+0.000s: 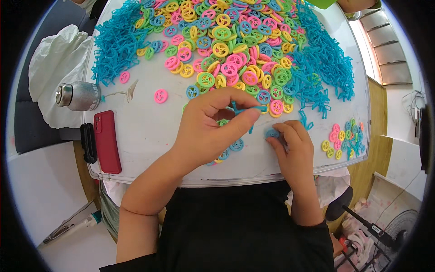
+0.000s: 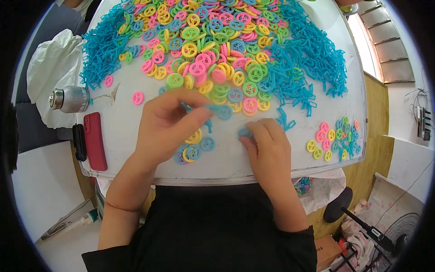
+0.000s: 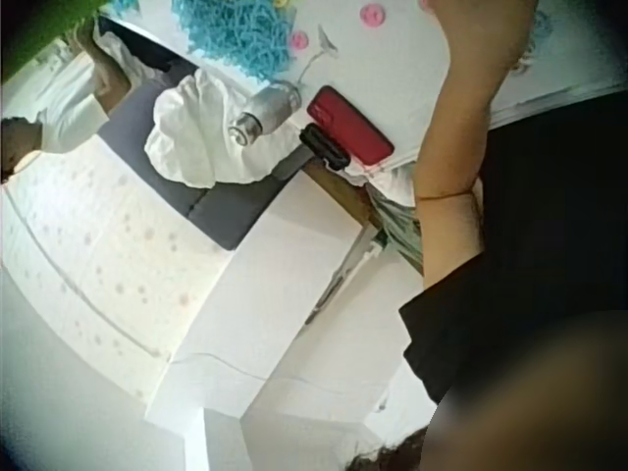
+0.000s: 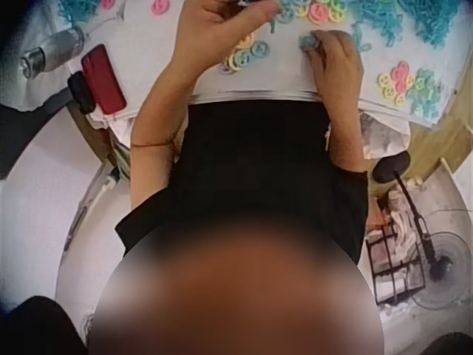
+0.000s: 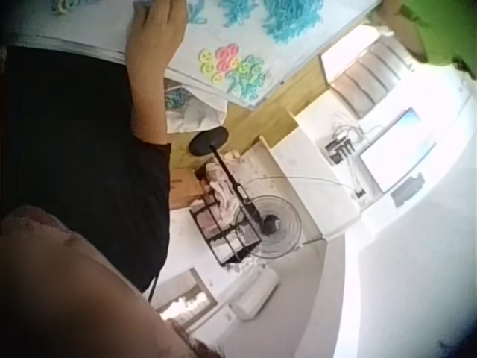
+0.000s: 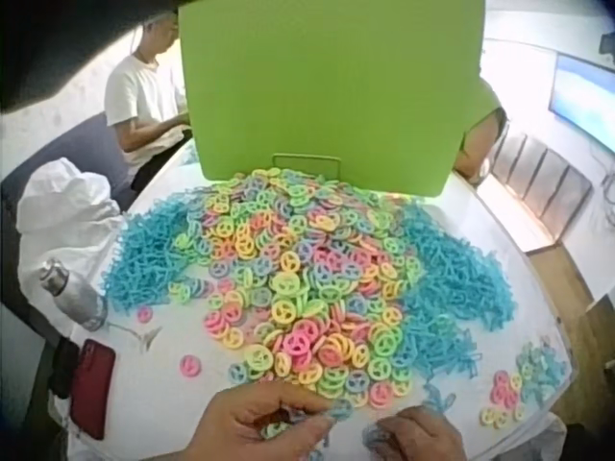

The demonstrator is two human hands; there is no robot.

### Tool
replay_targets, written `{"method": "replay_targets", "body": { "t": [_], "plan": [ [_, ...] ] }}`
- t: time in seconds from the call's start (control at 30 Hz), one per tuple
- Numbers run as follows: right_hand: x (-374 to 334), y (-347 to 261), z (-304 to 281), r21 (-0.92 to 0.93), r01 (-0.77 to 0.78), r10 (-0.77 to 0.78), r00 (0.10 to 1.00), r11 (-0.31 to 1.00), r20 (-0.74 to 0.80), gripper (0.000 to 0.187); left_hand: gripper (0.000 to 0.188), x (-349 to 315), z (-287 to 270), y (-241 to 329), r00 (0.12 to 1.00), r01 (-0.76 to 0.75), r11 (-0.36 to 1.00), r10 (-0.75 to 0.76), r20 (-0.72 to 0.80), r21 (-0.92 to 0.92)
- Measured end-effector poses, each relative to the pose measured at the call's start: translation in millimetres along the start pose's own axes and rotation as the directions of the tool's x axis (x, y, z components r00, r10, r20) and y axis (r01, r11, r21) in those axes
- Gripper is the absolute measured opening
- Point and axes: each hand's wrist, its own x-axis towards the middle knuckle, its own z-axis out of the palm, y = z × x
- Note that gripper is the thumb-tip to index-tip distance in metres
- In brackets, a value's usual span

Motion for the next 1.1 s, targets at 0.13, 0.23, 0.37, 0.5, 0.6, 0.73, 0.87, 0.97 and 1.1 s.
{"method": "replay_targets", "body": {
  "t": [0.13,0.23,0.37,0.5,0.6,0.73,0.87,0.97,1.1],
  "plan": [
    [1.0,-0.2,-8.6,0.578,-0.243,0.212,0.970,0.779,0.122,0.026,0.015,1.2,-2.5,0.6,0.996,0.085,0.996,-0.085,0.027,-0.017],
    [12.3,-9.2,-16.4,0.896,-0.314,0.283,0.932,0.313,0.227,0.024,0.015,-2.7,3.4,1.8,0.981,0.178,0.980,-0.169,0.099,-0.086],
    [25.8,-11.9,-12.9,0.950,-0.224,0.171,0.967,0.216,0.189,0.021,0.016,-3.9,12.0,-1.9,0.975,0.169,0.956,-0.126,0.186,-0.239],
    [27.8,-19.7,-16.4,0.959,-0.284,0.169,0.945,0.005,0.279,0.014,0.018,-3.0,7.6,-9.0,0.959,0.196,0.951,-0.135,0.250,-0.238],
    [26.7,-21.1,-15.2,0.958,-0.286,0.214,0.937,0.011,0.277,0.013,0.018,-4.1,11.5,-9.5,0.968,0.198,0.929,-0.137,0.209,-0.311],
    [26.1,-23.3,-16.5,0.947,-0.322,0.242,0.918,-0.012,0.315,0.014,0.016,-1.0,11.6,-3.7,0.913,-0.400,0.842,0.330,0.241,0.363],
    [25.3,-27.0,-19.9,0.881,-0.260,0.283,0.947,0.395,0.153,0.017,0.017,-4.9,14.7,5.3,0.928,-0.371,0.720,0.315,0.200,0.587],
    [23.3,-33.2,-17.0,0.798,-0.206,0.262,0.963,0.567,0.063,0.021,0.018,-2.1,11.4,4.8,0.938,-0.342,0.845,0.277,0.209,0.411],
    [15.1,-27.6,-11.9,0.818,-0.063,0.207,0.976,0.572,-0.070,0.030,0.017,-2.7,10.4,3.4,0.953,-0.277,0.910,0.219,0.211,0.309]
  ]
}}
